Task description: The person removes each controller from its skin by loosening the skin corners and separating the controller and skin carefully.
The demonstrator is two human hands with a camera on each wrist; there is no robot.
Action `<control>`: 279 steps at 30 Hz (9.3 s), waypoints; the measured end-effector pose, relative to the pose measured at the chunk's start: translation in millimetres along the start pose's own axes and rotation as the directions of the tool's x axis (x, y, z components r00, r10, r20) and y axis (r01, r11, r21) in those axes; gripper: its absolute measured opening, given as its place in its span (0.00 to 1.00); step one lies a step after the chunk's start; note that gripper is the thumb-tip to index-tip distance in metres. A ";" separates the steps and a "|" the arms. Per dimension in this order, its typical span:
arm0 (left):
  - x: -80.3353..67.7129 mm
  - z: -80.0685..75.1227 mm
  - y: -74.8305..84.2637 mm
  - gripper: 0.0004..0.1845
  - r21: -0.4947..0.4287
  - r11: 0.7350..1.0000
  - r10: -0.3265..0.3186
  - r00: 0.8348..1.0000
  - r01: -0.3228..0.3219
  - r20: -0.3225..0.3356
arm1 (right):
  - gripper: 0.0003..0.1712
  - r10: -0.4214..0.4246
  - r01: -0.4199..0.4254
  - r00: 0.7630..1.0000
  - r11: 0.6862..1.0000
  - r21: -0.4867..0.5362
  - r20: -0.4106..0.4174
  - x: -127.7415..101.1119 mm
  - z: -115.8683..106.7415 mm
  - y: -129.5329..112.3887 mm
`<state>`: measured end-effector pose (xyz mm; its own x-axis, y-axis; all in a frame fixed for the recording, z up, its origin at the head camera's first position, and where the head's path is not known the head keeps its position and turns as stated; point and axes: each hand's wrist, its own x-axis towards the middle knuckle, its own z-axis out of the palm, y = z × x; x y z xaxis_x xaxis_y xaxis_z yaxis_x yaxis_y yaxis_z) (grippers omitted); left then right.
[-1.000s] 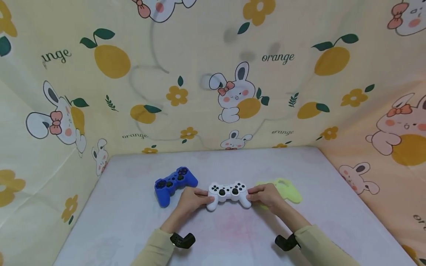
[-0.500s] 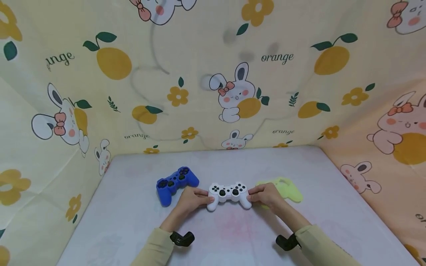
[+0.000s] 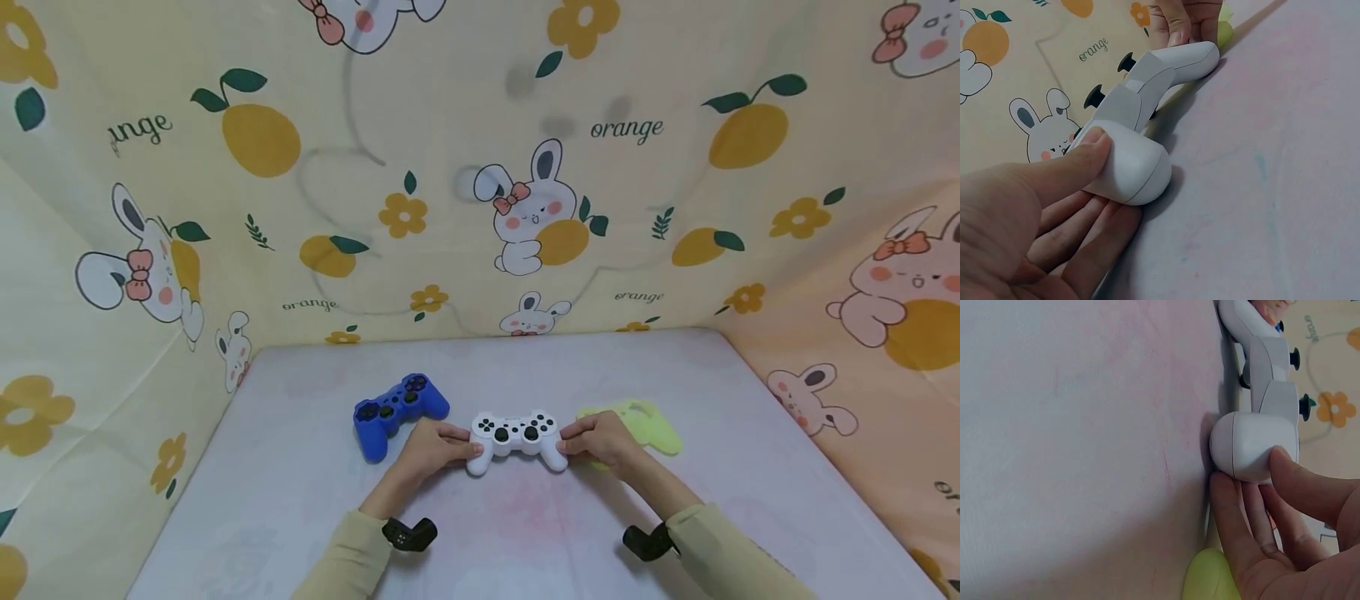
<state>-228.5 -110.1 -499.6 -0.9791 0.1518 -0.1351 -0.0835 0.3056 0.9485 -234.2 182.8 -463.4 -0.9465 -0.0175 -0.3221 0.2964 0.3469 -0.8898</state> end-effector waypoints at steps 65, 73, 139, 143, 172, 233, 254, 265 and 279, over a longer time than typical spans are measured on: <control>-68.6 -136.1 -17.9 0.31 -0.227 0.958 -0.221 0.958 0.177 -0.182 | 0.22 -0.074 -0.022 0.820 0.987 0.160 0.568 78.4 74.4 -110.2; -61.6 -134.9 -22.8 0.29 -0.273 0.949 -0.221 0.952 0.160 -0.210 | 0.21 -0.024 -0.039 0.862 0.993 0.114 0.506 85.2 101.2 -111.2; -45.5 -125.4 -35.9 0.22 -0.188 0.964 -0.248 0.900 0.190 -0.359 | 0.10 0.069 -0.055 0.937 0.997 -0.050 0.342 94.4 140.8 -94.0; -44.5 -126.4 -37.0 0.23 -0.179 0.963 -0.254 0.898 0.201 -0.358 | 0.09 0.081 -0.072 0.938 0.997 -0.039 0.338 96.0 142.9 -92.3; -44.2 -133.4 -34.6 0.24 -0.179 0.966 -0.240 0.907 0.187 -0.347 | 0.09 0.117 -0.143 0.926 0.989 0.048 0.359 96.4 136.4 -92.7; -112.9 -17.1 29.7 0.23 -0.485 0.874 -0.115 0.954 -0.034 -0.275 | 0.06 -0.120 0.024 0.982 0.844 0.536 0.144 -67.4 32.2 -12.3; -116.9 22.0 14.9 0.21 -0.528 0.849 -0.053 0.994 -0.005 -0.093 | 0.10 -0.033 -0.049 0.985 0.887 0.460 0.169 -94.6 -3.3 31.6; -112.7 31.8 7.9 0.20 -0.476 0.879 -0.052 0.998 0.037 -0.018 | 0.08 -0.062 -0.082 0.938 0.915 0.394 0.340 -91.0 -29.7 39.4; -110.0 32.4 5.2 0.20 -0.436 0.897 -0.072 0.997 0.072 0.017 | 0.06 -0.017 -0.158 0.901 0.918 0.365 0.433 -78.3 -30.4 52.1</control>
<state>-115.2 -94.8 -489.1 -0.9672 0.1455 -0.2081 -0.2266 -0.1249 0.9660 -148.5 230.7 -474.8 -0.8030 -0.4279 -0.4148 0.4678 -0.0213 -0.8836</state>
